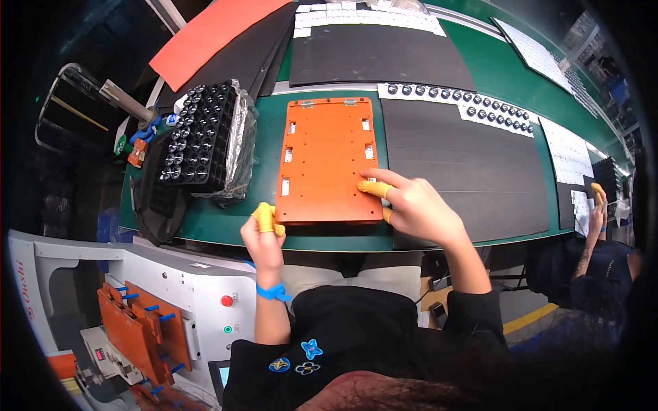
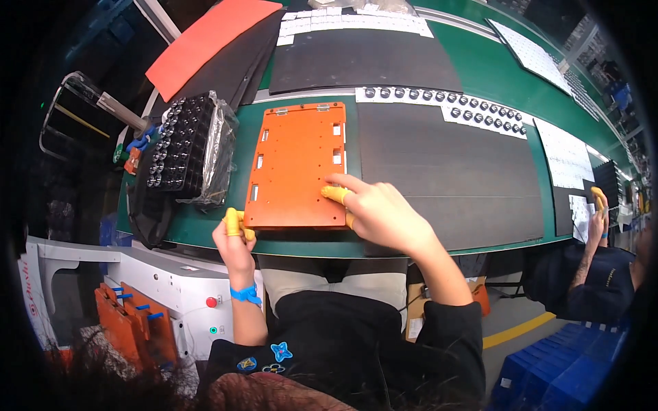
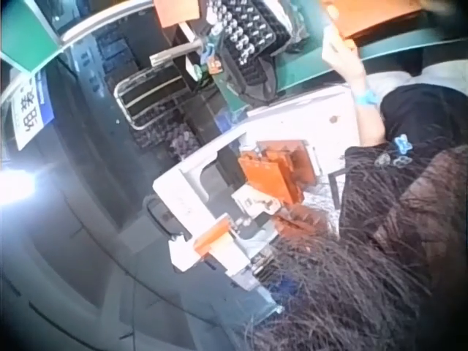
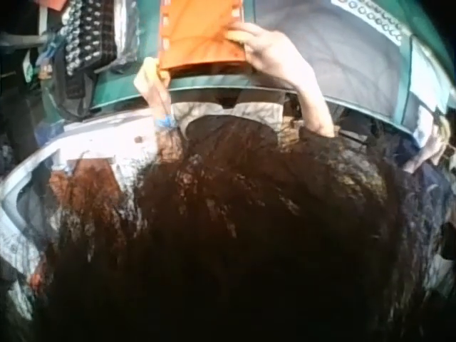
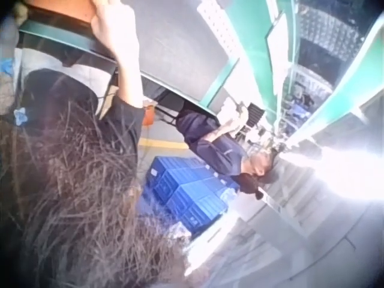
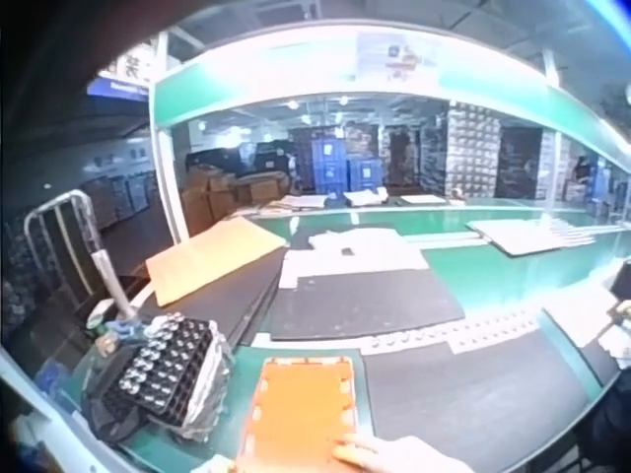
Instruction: Attaching components and adhesive pads to metal fixture panels on an assembly line.
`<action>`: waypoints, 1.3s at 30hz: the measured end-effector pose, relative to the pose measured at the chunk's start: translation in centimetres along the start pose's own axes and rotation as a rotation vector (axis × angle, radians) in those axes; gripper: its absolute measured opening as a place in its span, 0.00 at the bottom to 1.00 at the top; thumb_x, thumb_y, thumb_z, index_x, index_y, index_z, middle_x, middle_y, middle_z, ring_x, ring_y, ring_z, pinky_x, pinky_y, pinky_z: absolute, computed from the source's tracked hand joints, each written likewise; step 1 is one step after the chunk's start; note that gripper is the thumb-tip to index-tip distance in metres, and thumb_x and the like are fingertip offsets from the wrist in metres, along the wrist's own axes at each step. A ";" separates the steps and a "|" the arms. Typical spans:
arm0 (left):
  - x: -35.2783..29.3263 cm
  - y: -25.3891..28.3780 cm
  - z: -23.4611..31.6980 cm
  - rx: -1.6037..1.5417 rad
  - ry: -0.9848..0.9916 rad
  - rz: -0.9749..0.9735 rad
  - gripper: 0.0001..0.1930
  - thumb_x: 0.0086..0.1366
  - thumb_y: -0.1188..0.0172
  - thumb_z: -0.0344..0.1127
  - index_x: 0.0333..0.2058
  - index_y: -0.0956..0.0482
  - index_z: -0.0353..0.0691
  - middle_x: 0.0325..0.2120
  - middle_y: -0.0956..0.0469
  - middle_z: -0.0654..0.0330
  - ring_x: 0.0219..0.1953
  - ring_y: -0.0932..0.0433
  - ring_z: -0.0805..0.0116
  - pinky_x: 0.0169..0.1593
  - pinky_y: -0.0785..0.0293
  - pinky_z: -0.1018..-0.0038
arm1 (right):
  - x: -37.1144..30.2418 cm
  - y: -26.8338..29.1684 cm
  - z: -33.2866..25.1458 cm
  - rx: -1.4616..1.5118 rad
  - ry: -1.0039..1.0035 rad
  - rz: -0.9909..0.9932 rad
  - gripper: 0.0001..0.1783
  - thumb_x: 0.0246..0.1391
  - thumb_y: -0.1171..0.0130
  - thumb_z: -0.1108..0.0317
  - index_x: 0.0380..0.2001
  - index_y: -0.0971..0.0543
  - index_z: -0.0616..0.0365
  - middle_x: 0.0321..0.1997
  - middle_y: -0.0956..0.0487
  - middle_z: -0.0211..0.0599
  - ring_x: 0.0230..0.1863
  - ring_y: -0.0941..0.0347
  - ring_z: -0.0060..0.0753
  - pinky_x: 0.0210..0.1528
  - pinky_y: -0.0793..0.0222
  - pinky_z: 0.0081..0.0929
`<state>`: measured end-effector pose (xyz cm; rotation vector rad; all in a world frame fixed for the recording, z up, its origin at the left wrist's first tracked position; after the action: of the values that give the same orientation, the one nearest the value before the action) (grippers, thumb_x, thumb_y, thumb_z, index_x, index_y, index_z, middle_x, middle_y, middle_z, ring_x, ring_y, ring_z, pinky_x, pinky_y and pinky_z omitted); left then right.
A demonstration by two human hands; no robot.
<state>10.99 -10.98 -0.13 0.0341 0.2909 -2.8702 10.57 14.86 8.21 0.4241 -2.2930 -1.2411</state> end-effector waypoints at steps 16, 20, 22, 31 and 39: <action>-0.2 -0.7 0.3 0.619 -0.522 0.111 0.18 0.63 0.39 0.26 0.17 0.36 0.30 0.10 0.45 0.59 0.16 0.50 0.76 0.18 0.52 0.73 | -7.6 -3.3 -1.2 0.936 -0.325 0.090 0.10 0.51 0.39 0.81 0.39 0.19 0.64 0.38 0.18 0.36 0.35 0.23 0.24 0.36 0.28 0.19; -0.1 -0.9 1.0 0.617 -0.460 0.077 0.21 0.63 0.39 0.26 0.15 0.39 0.31 0.11 0.48 0.60 0.16 0.52 0.75 0.18 0.54 0.73 | -8.5 -3.6 -0.9 0.926 -0.356 0.135 0.10 0.51 0.39 0.81 0.39 0.19 0.65 0.37 0.18 0.37 0.36 0.22 0.26 0.38 0.27 0.19; -0.2 -1.0 1.3 0.550 -0.440 0.040 0.21 0.64 0.39 0.27 0.15 0.40 0.31 0.12 0.51 0.61 0.18 0.53 0.75 0.19 0.55 0.72 | -8.5 -3.7 -1.5 0.981 -0.326 0.151 0.10 0.50 0.38 0.81 0.38 0.19 0.65 0.36 0.19 0.38 0.37 0.21 0.27 0.41 0.25 0.20; 2.4 2.1 -0.8 0.353 -0.218 0.042 0.17 0.67 0.42 0.32 0.20 0.33 0.29 0.13 0.45 0.65 0.20 0.47 0.79 0.20 0.50 0.73 | -14.2 -0.4 -10.1 1.816 0.528 -0.247 0.33 0.61 0.44 0.48 0.55 0.29 0.69 0.44 0.23 0.61 0.46 0.22 0.63 0.47 0.24 0.54; 3.5 1.4 -2.0 0.378 -0.145 0.014 0.17 0.66 0.40 0.31 0.20 0.30 0.28 0.13 0.42 0.72 0.20 0.47 0.84 0.20 0.53 0.77 | -6.9 -6.7 -9.7 1.844 0.327 -0.016 0.34 0.59 0.42 0.48 0.56 0.30 0.68 0.49 0.26 0.62 0.50 0.26 0.64 0.51 0.29 0.54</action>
<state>8.01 -12.77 -2.57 -0.1016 -0.2793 -2.8505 21.95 7.99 5.13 1.0357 -2.3811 1.2074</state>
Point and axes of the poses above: each hand's wrist, its own x-axis towards the middle knuckle, its own y-axis out of the back of the hand, z = x × y, the point moved 6 cm from there along x, towards the middle knuckle
